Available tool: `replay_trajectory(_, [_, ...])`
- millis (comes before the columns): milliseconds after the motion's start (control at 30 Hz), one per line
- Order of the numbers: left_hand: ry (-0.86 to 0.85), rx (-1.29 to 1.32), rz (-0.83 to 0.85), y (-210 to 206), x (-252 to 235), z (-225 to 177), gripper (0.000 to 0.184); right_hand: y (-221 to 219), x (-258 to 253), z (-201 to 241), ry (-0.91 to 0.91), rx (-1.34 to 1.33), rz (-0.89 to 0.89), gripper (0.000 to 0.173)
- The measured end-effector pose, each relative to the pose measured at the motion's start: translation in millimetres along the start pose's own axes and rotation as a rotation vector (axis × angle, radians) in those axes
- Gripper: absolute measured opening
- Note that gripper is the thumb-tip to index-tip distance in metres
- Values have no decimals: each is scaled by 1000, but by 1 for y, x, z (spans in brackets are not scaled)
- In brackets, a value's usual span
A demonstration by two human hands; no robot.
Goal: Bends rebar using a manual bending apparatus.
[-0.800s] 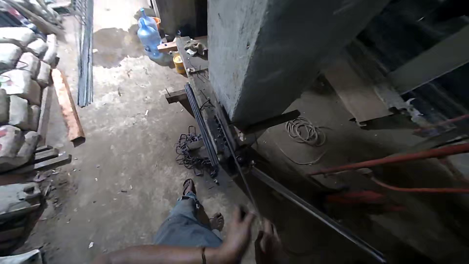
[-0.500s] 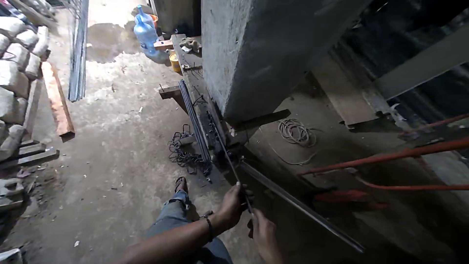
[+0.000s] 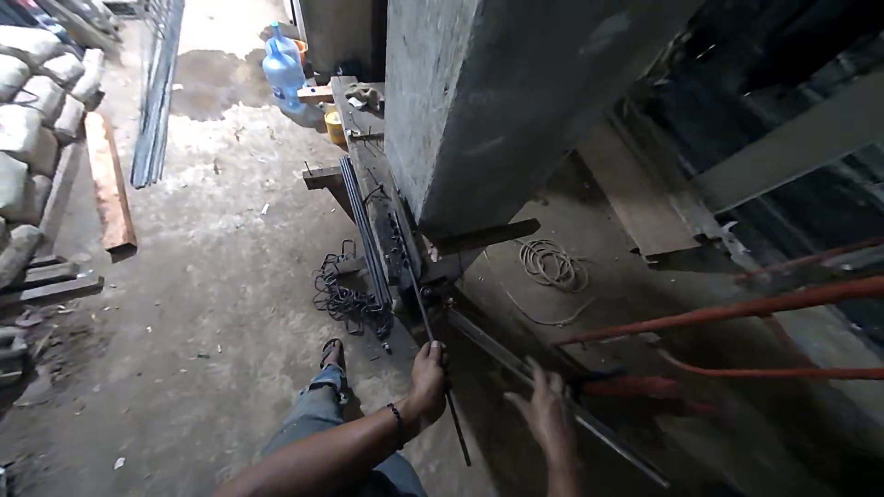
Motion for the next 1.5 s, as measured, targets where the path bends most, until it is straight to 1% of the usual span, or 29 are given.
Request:
replay_trajectory(33, [-1,-2,-6,1,-1,1,29,4,-8,-25,-77,117,-37,74])
replay_trajectory(100, [-5,7,-13,1,-2,1,28,5,-27,-73,-179,290,-38,61])
replay_trajectory(133, [-12,9,-15,1,-2,0,28,5,-38,-88,-166,300,-37,58])
replay_trajectory(200, [-24,12,-20,1,-1,-1,28,10,-61,-103,-80,265,-53,56])
replay_trajectory(267, [-29,21,-33,2,-2,2,29,24,-85,-109,-47,268,-54,52])
replay_trajectory(333, [-33,20,-38,3,-4,5,29,39,-104,-128,-7,270,-85,44])
replay_trajectory(367, [-32,24,-35,2,-4,5,29,48,-112,-145,-21,281,-86,45])
replay_trajectory(400, [-28,36,-29,1,-4,6,29,57,-116,-160,-70,295,-69,51])
replay_trajectory(433, [-22,52,-25,-1,-3,6,29,67,-114,-168,-138,311,-42,57])
replay_trajectory(467, [-18,65,-25,-2,-2,5,29,79,-106,-165,-219,326,-4,59])
replay_trajectory(500, [-18,74,-27,-3,-2,5,29,91,-96,-156,-276,335,32,57])
replay_trajectory(533, [-21,79,-30,-3,-2,5,30,98,-90,-158,-300,340,65,58])
replay_trajectory(600, [-23,77,-40,-2,-4,9,29,98,-92,-189,-183,301,-64,62])
replay_trajectory(633, [-22,71,-43,0,-5,11,29,95,-90,-199,-134,279,-85,63])
replay_trajectory(733, [-28,65,-51,1,-9,13,30,91,-83,-205,-105,283,-46,63])
replay_trajectory(800, [-32,71,-50,0,-11,13,29,87,-69,-202,-105,340,-51,57])
replay_trajectory(833, [-32,71,-53,1,-12,14,29,82,-61,-207,-88,343,-72,55])
replay_trajectory(933, [-43,53,-59,4,-15,17,30,63,-40,-261,40,316,-215,60])
replay_trajectory(967, [-44,47,-62,6,-15,17,30,61,-30,-262,16,324,-196,61])
replay_trajectory(1033, [-43,38,-64,10,-15,15,30,59,-5,-248,-103,263,-101,58])
replay_trajectory(1100, [-40,31,-58,13,-14,12,30,55,15,-244,-150,100,-142,53])
replay_trajectory(1167, [-45,28,-51,15,-13,9,29,50,32,-243,-177,15,-195,53])
replay_trajectory(1300, [-34,15,-25,18,-12,5,26,37,45,-247,-345,35,-176,51])
replay_trajectory(1400, [-11,21,9,19,-13,5,29,33,47,-245,-355,45,-252,47])
replay_trajectory(1500, [46,17,106,22,-11,13,41,31,58,-233,-374,90,-307,39])
Point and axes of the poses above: each hand's wrist, its own x-axis away from the middle knuckle, its own y-axis out of the back of the hand, z = x × y, the point moved 9 cm from there along -x, towards the middle knuckle, and after that the axes turned 7 degrees about -x, right-handed, at the moved point
